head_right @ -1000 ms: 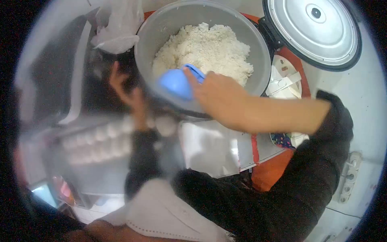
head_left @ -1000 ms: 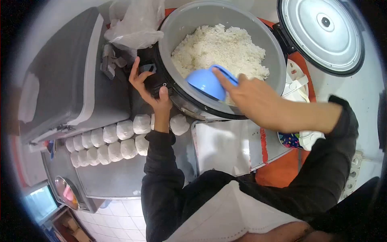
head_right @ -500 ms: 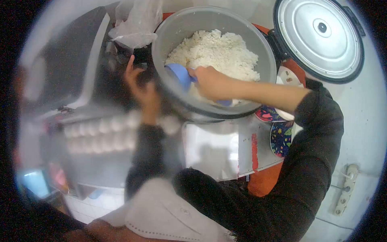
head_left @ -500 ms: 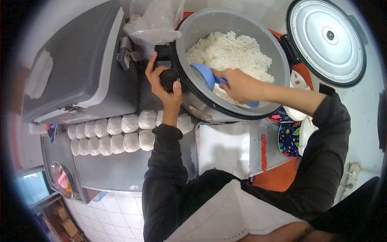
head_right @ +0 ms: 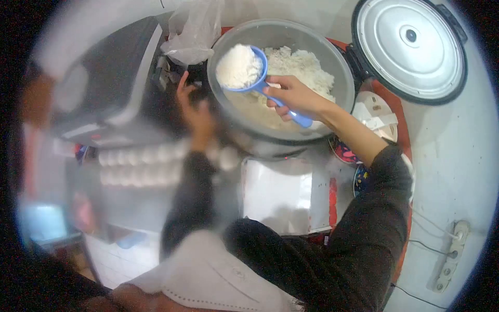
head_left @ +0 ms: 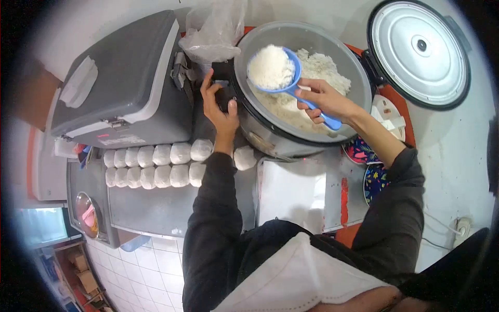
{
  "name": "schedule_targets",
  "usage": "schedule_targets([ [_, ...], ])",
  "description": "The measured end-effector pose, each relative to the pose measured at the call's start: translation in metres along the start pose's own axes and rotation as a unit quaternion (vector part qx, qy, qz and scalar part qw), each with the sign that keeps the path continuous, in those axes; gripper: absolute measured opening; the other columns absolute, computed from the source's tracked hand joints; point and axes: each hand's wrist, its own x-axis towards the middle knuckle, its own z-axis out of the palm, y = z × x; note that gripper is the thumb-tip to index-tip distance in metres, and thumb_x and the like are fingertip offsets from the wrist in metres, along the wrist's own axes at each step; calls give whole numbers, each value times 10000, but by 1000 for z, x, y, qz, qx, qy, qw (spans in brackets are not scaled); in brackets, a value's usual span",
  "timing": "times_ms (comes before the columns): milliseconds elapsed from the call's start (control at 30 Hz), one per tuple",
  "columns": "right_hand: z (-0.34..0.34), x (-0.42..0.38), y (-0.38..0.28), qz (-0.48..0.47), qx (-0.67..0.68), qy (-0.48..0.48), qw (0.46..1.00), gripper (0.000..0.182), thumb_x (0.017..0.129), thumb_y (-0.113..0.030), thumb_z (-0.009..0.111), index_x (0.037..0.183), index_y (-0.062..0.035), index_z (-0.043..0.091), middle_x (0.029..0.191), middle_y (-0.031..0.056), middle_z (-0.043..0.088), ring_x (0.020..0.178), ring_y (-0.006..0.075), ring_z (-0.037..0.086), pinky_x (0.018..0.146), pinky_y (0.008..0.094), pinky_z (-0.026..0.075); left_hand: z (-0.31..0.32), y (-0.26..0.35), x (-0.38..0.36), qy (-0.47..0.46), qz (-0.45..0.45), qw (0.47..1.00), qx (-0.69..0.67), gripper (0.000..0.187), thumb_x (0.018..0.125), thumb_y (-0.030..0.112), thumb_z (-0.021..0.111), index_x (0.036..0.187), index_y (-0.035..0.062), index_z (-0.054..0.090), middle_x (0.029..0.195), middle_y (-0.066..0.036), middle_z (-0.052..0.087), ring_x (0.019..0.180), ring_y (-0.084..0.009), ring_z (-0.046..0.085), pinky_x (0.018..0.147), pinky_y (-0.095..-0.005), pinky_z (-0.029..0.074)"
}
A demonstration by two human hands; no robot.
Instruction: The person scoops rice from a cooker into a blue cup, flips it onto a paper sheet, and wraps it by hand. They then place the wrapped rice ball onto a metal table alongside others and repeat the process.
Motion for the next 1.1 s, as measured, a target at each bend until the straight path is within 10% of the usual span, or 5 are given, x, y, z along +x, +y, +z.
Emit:
schedule_targets([
  [333,61,-161,139,-101,220,102,965,343,917,-122,494,1178,85,413,980,226,606,456,112,517,381,243,435,-35,67,-80,-128,-56,987,79,599,907,262,543,1376,-6,283,1415,-199,333,1304,-343,332,1072,-390,258],
  [533,89,-164,322,29,395,113,911,441,926,-143,507,1329,-85,339,881,101,572,525,87,467,453,220,410,-80,110,-244,-582,-43,800,140,908,752,384,675,1429,13,197,1455,-140,305,1356,-274,275,1127,-431,144],
  [667,88,-142,343,-45,221,214,950,492,930,-153,514,1393,-164,348,856,59,559,525,113,460,474,252,407,-86,107,-274,-662,-73,721,192,1162,566,523,754,1441,32,167,1483,-104,253,1382,-218,227,1147,-443,98],
  [767,82,-133,363,-104,-572,197,790,656,843,-85,543,1404,-360,341,844,55,570,626,205,570,553,345,486,-88,102,-278,-662,-84,721,187,1243,507,542,776,1445,32,140,1497,-99,211,1391,-212,201,1153,-428,93],
  [1100,45,-107,345,-238,-654,42,717,731,820,-82,500,1416,-425,253,868,59,572,623,206,611,538,335,513,-83,102,-278,-670,-104,706,205,1313,506,569,781,1450,18,52,1515,-102,154,1398,-213,177,1152,-411,115],
])
